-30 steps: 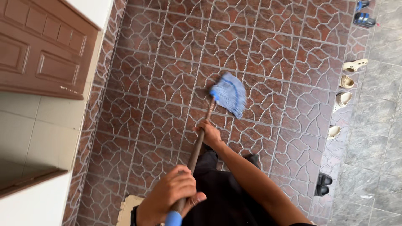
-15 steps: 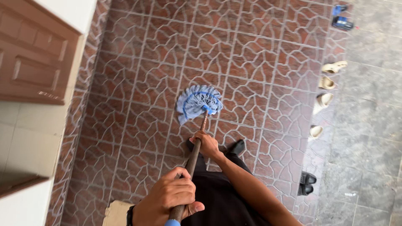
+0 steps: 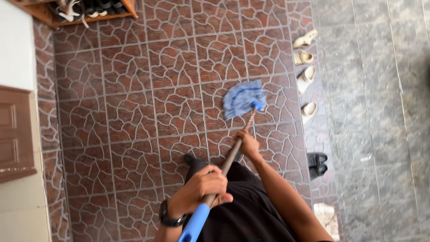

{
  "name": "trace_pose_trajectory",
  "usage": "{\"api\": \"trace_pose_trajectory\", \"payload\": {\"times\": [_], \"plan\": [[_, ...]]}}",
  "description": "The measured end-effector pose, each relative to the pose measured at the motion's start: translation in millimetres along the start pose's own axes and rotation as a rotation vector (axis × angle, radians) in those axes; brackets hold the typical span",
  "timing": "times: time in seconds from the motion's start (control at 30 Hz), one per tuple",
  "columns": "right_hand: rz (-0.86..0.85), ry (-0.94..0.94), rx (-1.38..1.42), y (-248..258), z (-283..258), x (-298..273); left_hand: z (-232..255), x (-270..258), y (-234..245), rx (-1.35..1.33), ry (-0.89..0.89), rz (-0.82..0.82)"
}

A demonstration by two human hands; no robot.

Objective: The person is mopping a tiled floor using a blue string mop, swinging it back and forth while walking backward.

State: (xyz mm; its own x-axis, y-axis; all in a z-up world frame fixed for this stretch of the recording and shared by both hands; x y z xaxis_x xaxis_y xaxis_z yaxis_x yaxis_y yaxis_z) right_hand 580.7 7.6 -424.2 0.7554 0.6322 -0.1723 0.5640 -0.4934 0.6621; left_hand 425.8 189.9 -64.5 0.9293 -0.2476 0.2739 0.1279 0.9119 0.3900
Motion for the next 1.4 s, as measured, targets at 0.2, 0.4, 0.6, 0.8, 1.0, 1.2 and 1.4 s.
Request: {"api": "trace_pose_trajectory", "payload": {"times": [0.2,0.4,0.6,0.8,1.0,1.2,1.4], "plan": [[0.096,-0.356,-0.090,25.7,59.9,-18.5,-48.4,26.8,-22.4,-0.179,0.038,-0.034],[0.134,-0.307,-0.109,8.7,35.2,-15.7,-46.6,25.2,12.6,-0.281,0.078,0.044],[0.137,-0.210,-0.055,-42.4,-32.6,28.9,-31.9,-0.4,85.5,-0.132,0.187,-0.041],[0.026,-0.087,-0.043,-91.1,-106.7,87.3,-20.5,-47.0,136.3,-0.017,0.282,0.105],[-0.222,0.009,-0.097,-142.2,-182.0,119.8,-2.1,-98.9,156.5,0.137,0.316,0.302],[-0.507,0.019,-0.094,-199.0,-251.0,127.3,29.3,-128.7,159.7,0.299,0.398,0.394],[-0.560,0.396,0.000,-210.3,-282.1,118.8,38.1,-121.2,159.3,0.274,0.348,0.347]]}}
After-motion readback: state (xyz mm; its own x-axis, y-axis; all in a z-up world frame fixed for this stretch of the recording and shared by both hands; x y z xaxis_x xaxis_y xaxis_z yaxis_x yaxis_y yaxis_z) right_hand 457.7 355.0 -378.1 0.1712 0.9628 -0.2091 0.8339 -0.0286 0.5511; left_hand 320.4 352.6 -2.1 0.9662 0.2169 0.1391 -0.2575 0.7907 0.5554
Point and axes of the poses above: each hand's wrist, its own x-axis towards the middle knuckle, its own y-axis out of the back of the hand, z = x × y, the point moved 1 cm from there along x, towards the middle knuckle, and after that the axes turned 2 degrees about -z, right-handed, at the moved point
